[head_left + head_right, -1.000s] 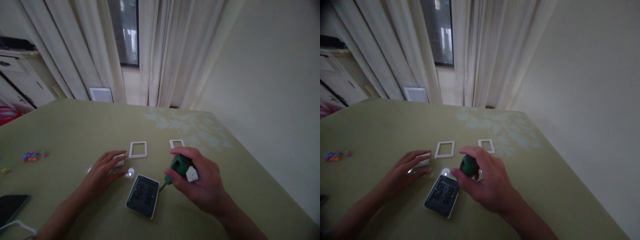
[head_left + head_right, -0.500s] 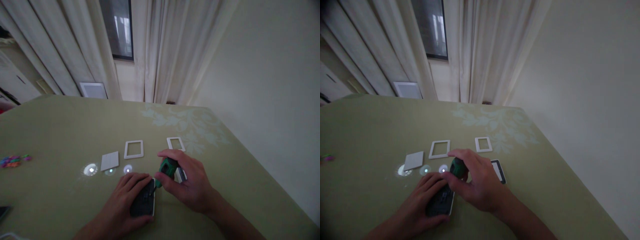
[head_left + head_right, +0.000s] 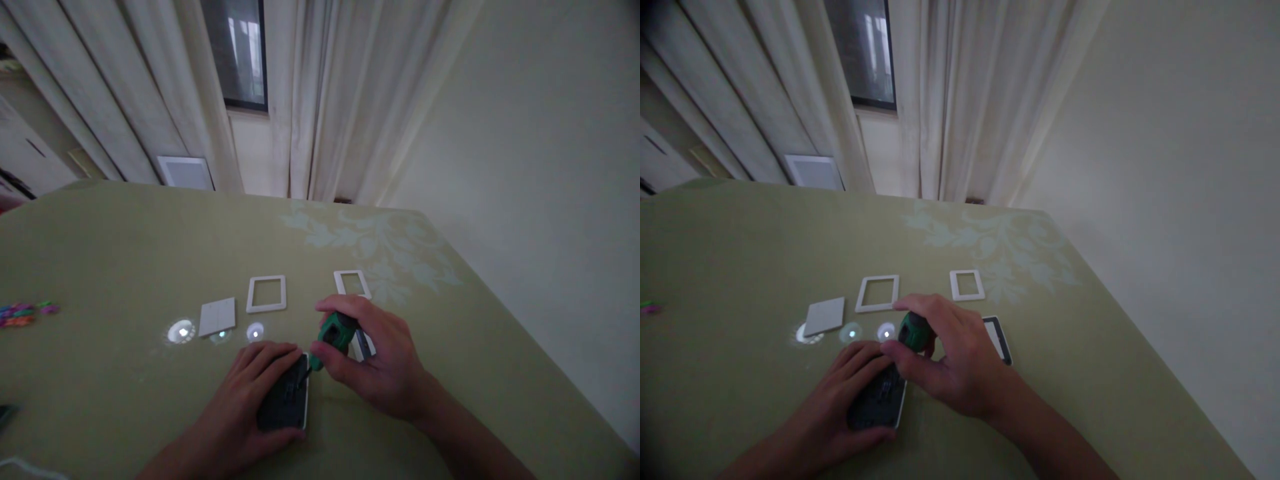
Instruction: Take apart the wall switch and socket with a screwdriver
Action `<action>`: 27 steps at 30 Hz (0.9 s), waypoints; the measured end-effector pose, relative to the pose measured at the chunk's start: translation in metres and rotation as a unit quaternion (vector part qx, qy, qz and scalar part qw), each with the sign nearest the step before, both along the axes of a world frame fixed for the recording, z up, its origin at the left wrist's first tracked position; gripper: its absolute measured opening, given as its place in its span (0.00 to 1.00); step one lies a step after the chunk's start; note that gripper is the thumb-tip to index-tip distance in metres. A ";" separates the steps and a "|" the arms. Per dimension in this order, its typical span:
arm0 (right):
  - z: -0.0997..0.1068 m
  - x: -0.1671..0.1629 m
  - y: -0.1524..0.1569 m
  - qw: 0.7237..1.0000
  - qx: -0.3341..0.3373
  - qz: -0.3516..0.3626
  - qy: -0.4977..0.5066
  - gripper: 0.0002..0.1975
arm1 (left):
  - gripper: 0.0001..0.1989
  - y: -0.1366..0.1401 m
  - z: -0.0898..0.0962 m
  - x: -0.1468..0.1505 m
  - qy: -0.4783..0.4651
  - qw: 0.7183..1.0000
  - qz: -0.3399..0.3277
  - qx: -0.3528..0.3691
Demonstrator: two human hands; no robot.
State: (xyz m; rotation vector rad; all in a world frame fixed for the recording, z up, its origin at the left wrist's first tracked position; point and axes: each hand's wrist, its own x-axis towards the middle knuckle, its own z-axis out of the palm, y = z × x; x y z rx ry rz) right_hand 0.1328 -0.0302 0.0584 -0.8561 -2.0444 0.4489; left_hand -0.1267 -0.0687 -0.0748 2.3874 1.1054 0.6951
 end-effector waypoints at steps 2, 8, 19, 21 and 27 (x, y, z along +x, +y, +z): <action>0.000 -0.001 0.000 1.000 0.003 0.014 -0.001 0.16 | 0.48 0.000 -0.001 0.000 -0.001 1.000 0.000 -0.009; 0.006 -0.002 -0.004 0.995 0.040 0.083 -0.031 0.13 | 0.47 0.000 0.000 0.002 -0.012 1.000 -0.006 -0.022; 0.020 -0.001 -0.010 0.985 0.082 0.100 -0.118 0.09 | 0.45 0.001 0.002 0.005 -0.034 0.999 -0.004 0.014; 0.021 -0.002 -0.009 0.981 0.082 0.130 -0.120 0.07 | 0.45 0.001 0.004 0.005 -0.038 0.999 -0.004 0.014; 0.017 -0.007 -0.015 0.988 0.108 0.016 -0.112 0.11 | 0.44 0.001 0.003 0.005 -0.016 1.000 -0.004 -0.008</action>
